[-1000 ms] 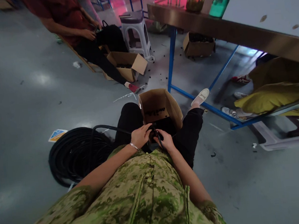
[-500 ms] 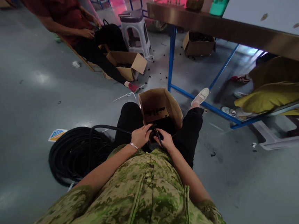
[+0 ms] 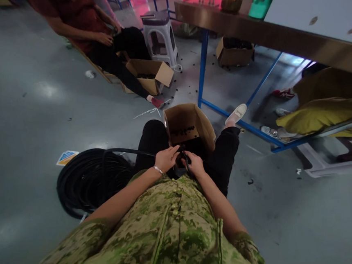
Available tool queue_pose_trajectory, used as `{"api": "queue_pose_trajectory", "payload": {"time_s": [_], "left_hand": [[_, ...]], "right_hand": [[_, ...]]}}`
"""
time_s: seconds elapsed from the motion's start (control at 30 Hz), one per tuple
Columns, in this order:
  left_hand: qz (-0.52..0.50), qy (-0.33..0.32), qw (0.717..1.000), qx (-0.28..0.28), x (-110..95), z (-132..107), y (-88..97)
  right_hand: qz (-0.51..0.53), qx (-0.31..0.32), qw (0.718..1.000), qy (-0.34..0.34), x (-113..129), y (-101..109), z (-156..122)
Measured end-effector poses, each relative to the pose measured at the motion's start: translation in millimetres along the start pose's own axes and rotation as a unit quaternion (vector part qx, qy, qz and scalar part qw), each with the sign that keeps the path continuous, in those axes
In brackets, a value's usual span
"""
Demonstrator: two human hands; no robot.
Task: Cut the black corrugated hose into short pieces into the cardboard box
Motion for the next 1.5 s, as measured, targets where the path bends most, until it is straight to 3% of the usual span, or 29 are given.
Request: {"api": "queue_pose_trajectory", "payload": {"time_s": [0.2, 0.53, 0.7, 0.9, 1.2, 1.33, 1.5], "left_hand": [[-0.008, 0.010, 1.000, -0.017, 9, 1, 3.4], [-0.053, 0.024, 0.997, -0.053, 14, 0, 7.8], [-0.050, 0.026, 0.997, -0.048, 15, 0, 4.4], [-0.020, -0.012, 1.000, 0.009, 13, 3, 2.9], [0.011, -0.062, 0.996, 0.061, -11, 18, 2.1], [0.014, -0.043, 0.996, 0.073, -11, 24, -5.4], [0.017, -0.010, 0.999, 0.049, 3, 26, -7.9]], "right_hand": [[-0.059, -0.003, 0.997, 0.049, -1, -5, 2], [-0.108, -0.008, 0.992, 0.071, 5, -4, 1], [-0.136, -0.004, 0.990, 0.046, 9, 2, -2], [-0.155, 0.006, 0.988, -0.005, 15, 6, -3], [-0.103, 0.015, 0.989, -0.104, 7, 14, -5], [-0.128, 0.004, 0.984, -0.127, 3, 12, -4], [-0.179, 0.002, 0.978, -0.111, 1, 2, 2]]}}
Point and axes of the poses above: each hand's wrist, its own z-axis towards the middle knuckle, its own y-axis out of the back of the hand, x = y × z, the point moved 6 cm from there along z, towards the middle knuckle, and after that the axes turned 11 degrees about -x, right-handed, at the moved point
